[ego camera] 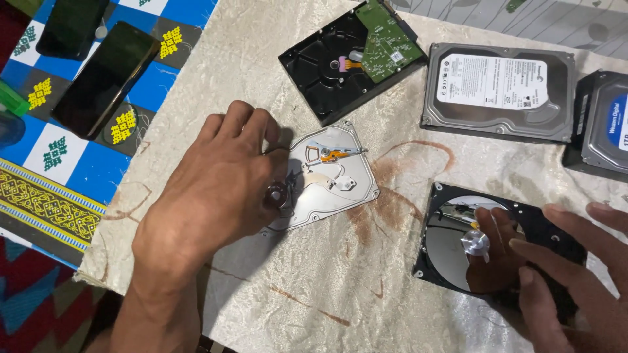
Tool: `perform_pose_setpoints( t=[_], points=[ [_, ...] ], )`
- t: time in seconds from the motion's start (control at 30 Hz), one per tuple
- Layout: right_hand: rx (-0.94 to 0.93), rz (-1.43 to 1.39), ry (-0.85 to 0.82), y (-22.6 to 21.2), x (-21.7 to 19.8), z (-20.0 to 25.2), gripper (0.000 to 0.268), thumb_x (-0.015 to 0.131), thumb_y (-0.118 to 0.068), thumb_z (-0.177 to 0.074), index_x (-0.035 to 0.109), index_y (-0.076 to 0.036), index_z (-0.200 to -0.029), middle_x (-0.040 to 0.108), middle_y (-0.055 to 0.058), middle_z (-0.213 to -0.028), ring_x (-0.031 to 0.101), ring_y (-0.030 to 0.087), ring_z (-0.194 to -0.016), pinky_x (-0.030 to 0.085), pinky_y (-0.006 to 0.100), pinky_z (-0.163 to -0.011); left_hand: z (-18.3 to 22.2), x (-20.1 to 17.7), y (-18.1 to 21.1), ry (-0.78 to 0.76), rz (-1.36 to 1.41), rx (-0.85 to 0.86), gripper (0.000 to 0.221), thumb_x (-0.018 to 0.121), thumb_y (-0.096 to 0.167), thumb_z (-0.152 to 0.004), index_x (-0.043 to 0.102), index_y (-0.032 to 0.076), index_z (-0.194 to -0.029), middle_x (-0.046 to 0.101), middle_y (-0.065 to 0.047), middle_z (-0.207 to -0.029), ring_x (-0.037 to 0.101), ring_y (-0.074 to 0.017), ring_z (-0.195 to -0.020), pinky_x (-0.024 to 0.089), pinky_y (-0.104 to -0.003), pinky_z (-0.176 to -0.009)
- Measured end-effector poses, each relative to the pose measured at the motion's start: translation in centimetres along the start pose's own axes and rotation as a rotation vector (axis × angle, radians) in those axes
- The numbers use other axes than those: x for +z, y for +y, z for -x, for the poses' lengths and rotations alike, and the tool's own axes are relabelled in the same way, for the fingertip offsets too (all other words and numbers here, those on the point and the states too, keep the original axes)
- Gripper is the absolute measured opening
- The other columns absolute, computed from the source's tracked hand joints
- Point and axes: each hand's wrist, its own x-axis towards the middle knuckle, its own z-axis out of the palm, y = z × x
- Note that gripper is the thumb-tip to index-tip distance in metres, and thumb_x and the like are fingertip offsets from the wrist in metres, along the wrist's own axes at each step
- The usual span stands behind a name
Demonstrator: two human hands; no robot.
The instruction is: Cleaning internal hard drive platters and reassembling the spindle and motor components using a screwdriver.
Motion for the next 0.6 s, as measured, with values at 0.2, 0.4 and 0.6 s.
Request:
perform_pose_setpoints(
  t=[0.2, 0.4, 0.6],
  points=[
    [-0.055, 0.023, 0.030, 0.1, 0.0, -0.3, 0.021, 0.065, -0.011, -0.096, 0.078, -0.011, -0.112, 0.065, 0.015, -0.149, 0.055, 0.045, -0.147, 0.043, 0.058, -0.130, -0.2, -0.2, -0.1, -0.040, 0.020, 0.022, 0.041, 0.085, 0.037, -0.064, 0.079, 0.014, -0.097, 0.062, -0.007, -0.123, 0.049, -0.0347, -0.112, 0.045, -0.047, -0.086],
    [0.032, -0.020, 0.030, -1.4, -0.6, -0.6, 0.018, 0.064, -0.005, -0.097, 0.079, -0.004, -0.107, 0.064, 0.015, -0.150, 0.049, 0.040, -0.151, 0.040, 0.054, -0.129, 0.0, -1.3, -0.4, -0.085, 0.091, 0.040, 0.050, 0.089, 0.049, -0.060, 0.082, 0.011, -0.093, 0.063, -0.008, -0.130, 0.047, -0.0345, -0.116, 0.044, -0.048, -0.091],
    [0.038, -0.087, 0.120, -0.1, -1.6, -0.6, 0.023, 0.058, -0.007, -0.103, 0.073, 0.002, -0.119, 0.065, 0.022, -0.146, 0.052, 0.044, -0.146, 0.040, 0.056, -0.131, -0.8, -1.4, -0.2, 0.321, 0.749, 0.238, 0.035, 0.083, 0.014, -0.066, 0.069, 0.005, -0.097, 0.072, -0.007, -0.098, 0.065, -0.0220, -0.097, 0.053, -0.034, -0.089]
  ],
)
